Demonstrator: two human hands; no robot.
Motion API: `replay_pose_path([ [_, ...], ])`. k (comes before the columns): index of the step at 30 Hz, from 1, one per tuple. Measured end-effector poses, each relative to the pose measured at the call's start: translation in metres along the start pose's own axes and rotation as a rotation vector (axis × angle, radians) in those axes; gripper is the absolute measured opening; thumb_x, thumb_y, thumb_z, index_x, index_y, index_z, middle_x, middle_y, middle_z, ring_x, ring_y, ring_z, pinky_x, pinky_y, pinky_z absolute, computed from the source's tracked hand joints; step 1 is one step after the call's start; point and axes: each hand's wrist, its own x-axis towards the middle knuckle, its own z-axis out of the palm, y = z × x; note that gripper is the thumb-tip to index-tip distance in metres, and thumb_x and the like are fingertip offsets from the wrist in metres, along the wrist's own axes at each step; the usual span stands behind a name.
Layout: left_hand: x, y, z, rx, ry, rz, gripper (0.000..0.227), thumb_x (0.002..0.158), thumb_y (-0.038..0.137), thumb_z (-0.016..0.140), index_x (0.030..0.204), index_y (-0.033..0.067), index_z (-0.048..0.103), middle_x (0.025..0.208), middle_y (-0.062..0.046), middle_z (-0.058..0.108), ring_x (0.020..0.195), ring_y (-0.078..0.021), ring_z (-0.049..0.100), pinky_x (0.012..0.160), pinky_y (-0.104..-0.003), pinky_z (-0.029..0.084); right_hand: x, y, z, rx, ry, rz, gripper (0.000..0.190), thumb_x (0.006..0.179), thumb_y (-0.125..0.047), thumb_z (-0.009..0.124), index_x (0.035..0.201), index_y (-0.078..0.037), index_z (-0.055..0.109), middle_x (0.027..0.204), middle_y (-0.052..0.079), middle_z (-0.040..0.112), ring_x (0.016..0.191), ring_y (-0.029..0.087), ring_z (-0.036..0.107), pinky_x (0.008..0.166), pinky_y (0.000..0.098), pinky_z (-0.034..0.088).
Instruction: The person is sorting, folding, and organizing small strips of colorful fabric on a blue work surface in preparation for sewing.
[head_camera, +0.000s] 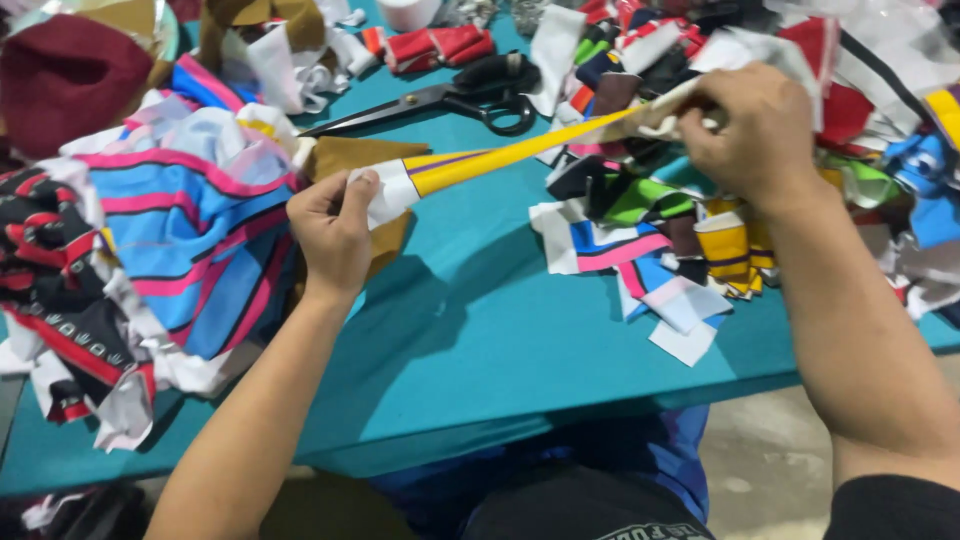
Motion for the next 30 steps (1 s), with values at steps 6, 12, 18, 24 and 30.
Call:
replay_pose_path([
  [6,0.007,0.027,-0.043,0.316,-0.458,-0.188,0.033,0.094,0.015,0.066,0.062,0.0088,0.061,0.057,0.0,0.053,0.052,-0.0096,0.044,0.049,-0.028,0.037,-0.009,0.011,0.011,-0.113,0.119,0.052,0.004,0.104,-0.01,0.077,0.105,-0.007,0.08,0.096,0.005,0.077,0.089,0.023,0.067,0.073,0.0344,0.051],
  [12,0.012,0.046,-0.008,1.055,-0.894,-0.075,0.035,0.098,0.042,0.068,0.088,0.0085,0.064,0.085,-0.01,0.07,0.079,-0.0321,0.066,0.062,-0.048,0.05,0.014,-0.021,-0.005,0.107,0.273,-0.082,0.024,0.092,0.007,0.063,0.111,0.01,0.077,0.101,0.02,0.075,0.097,0.032,0.062,0.082,0.0406,0.047],
  [18,0.023,0.039,0.102,0.664,-0.793,0.241,0.026,0.098,0.034,0.068,0.107,0.011,0.06,0.101,-0.008,0.065,0.097,-0.033,0.061,0.069,-0.049,0.047,0.017,-0.033,-0.01,0.081,0.049,-0.162,0.04,0.103,-0.037,0.077,0.127,-0.005,0.077,0.119,0.016,0.075,0.109,0.032,0.065,0.089,0.0439,0.053],
  [24,0.019,0.007,0.194,0.61,-0.746,0.334,0.022,0.089,0.021,0.068,0.098,0.0084,0.052,0.089,-0.01,0.062,0.084,-0.0361,0.057,0.06,-0.049,0.044,0.011,-0.018,-0.003,0.227,0.154,-0.149,0.016,0.096,0.005,0.077,0.111,0.004,0.081,0.104,0.016,0.077,0.098,0.034,0.062,0.084,0.0412,0.053],
  [30,0.02,0.01,0.173,0.463,-0.602,0.431,0.009,0.096,0.013,0.064,0.09,0.0113,0.058,0.072,-0.007,0.061,0.06,-0.0279,0.053,0.044,-0.043,0.035,0.0,0.003,0.003,0.131,0.14,0.023,0.033,0.088,0.011,0.065,0.112,0.0,0.085,0.105,0.013,0.076,0.098,0.029,0.058,0.081,0.0395,0.051],
])
